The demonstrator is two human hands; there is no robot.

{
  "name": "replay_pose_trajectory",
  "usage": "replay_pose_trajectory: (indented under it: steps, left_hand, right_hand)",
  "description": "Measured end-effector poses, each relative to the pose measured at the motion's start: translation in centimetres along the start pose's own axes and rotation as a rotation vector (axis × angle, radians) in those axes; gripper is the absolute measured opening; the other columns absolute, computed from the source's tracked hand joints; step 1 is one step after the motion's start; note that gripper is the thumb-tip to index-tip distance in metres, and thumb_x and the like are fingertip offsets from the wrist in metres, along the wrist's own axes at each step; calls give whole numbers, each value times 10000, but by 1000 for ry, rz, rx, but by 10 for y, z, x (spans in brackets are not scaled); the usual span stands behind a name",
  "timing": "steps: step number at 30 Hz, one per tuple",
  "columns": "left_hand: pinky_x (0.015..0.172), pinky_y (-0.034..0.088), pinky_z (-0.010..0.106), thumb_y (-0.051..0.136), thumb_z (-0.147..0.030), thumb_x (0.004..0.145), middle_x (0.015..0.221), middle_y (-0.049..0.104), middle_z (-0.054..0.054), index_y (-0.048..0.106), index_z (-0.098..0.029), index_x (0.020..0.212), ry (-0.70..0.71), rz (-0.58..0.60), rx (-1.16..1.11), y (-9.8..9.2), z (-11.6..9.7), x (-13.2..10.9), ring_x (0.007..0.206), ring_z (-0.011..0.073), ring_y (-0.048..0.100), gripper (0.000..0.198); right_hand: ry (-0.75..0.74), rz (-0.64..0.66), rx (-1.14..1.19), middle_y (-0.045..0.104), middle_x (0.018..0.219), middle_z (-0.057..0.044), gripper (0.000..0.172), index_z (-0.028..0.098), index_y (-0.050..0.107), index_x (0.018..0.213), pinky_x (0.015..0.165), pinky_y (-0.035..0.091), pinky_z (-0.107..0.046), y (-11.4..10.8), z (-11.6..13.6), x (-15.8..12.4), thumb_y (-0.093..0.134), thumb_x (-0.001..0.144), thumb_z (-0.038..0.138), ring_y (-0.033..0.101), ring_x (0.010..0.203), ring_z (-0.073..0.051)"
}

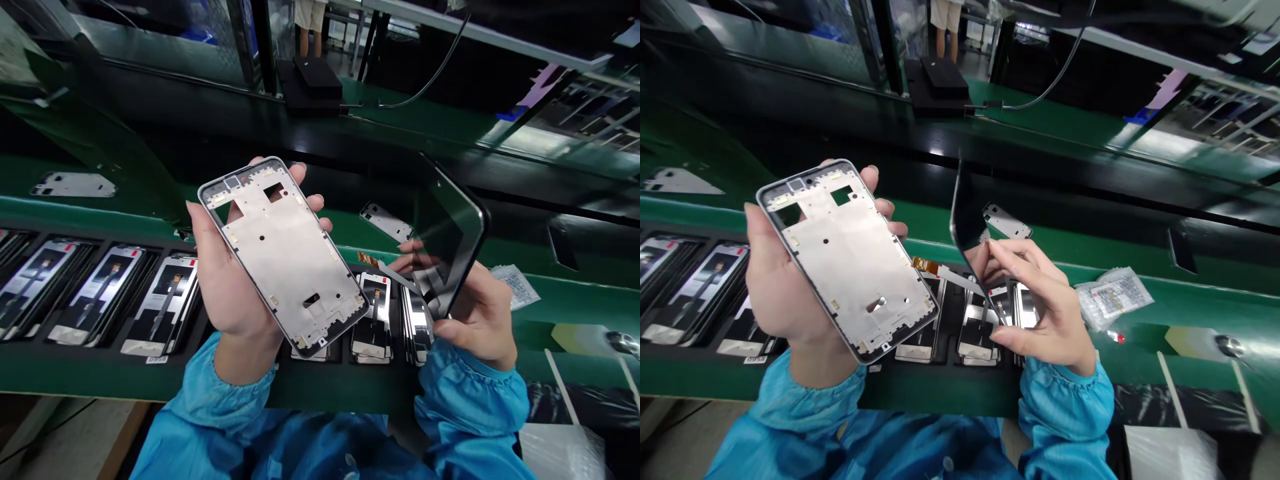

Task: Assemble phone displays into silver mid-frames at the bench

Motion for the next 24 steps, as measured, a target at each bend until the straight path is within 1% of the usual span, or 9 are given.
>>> replay_pose_trajectory:
  steps: [3, 5, 7, 11, 15, 20, 24]
  left_hand:
    - [715, 683, 341, 332, -653, 1222, 1297, 807, 154, 695, -148, 1297, 3, -20, 18, -1, 1, 1, 860, 220, 776, 626]
    - [728, 685, 346, 334, -669, 1218, 1320, 807, 154, 702, -158, 1297, -9, -10, 27, -2, 3, 2, 873, 223, 782, 635]
    - [737, 686, 355, 327, -682, 1217, 1329, 809, 152, 699, -162, 1305, -15, -13, 29, -4, 4, 4, 883, 231, 788, 646]
    - [765, 689, 365, 254, -663, 1229, 1276, 823, 142, 689, -164, 1310, -9, -64, 37, -5, 5, 5, 902, 239, 794, 667]
    - [746, 687, 360, 210, -671, 1229, 1198, 839, 110, 684, -186, 1364, 14, -100, 43, -3, 4, 5, 866, 235, 800, 692]
    - [780, 691, 345, 215, -646, 1239, 1170, 845, 79, 671, -213, 1405, 81, -82, 56, 0, 2, 1, 887, 228, 810, 651]
    - [795, 683, 328, 177, -617, 1248, 1150, 838, 80, 632, -206, 1368, 127, -91, 80, 6, 2, -2, 880, 216, 811, 624]
  right_hand:
    - [-36, 68, -56, 774, 1396, -139, 721, 359, 777, 1565, 959, 725, -635, -1, 3, 0, 979, 901, 552, 813, 1116, -404]
    - [-45, 108, -91, 779, 1392, -157, 719, 335, 787, 1560, 994, 715, -637, -2, 5, 0, 978, 903, 557, 808, 1174, -432]
    - [-63, 133, -112, 768, 1412, -162, 707, 338, 779, 1576, 1017, 711, -631, -1, 7, 0, 958, 928, 556, 806, 1209, -438]
    - [-97, 162, -153, 727, 1440, -146, 746, 389, 683, 1673, 1016, 723, -581, 3, 13, 0, 934, 978, 489, 795, 1223, -391]
    - [-102, 182, -211, 710, 1429, -130, 750, 427, 624, 1714, 1065, 706, -589, 7, 15, 2, 901, 1017, 427, 754, 1294, -379]
    - [-104, 201, -288, 720, 1396, -136, 734, 389, 644, 1707, 1014, 732, -520, 11, 14, 3, 895, 1018, 422, 758, 1283, -369]
    - [-97, 208, -292, 708, 1416, -128, 750, 387, 651, 1701, 1058, 710, -494, 13, 11, 2, 923, 1003, 399, 748, 1284, -343]
Point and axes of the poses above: each hand's wrist, its own x-axis towards the middle knuckle, its own y-axis out of the palm, z = x × y, the point moved 4 cm from there along x, towards the middle knuckle
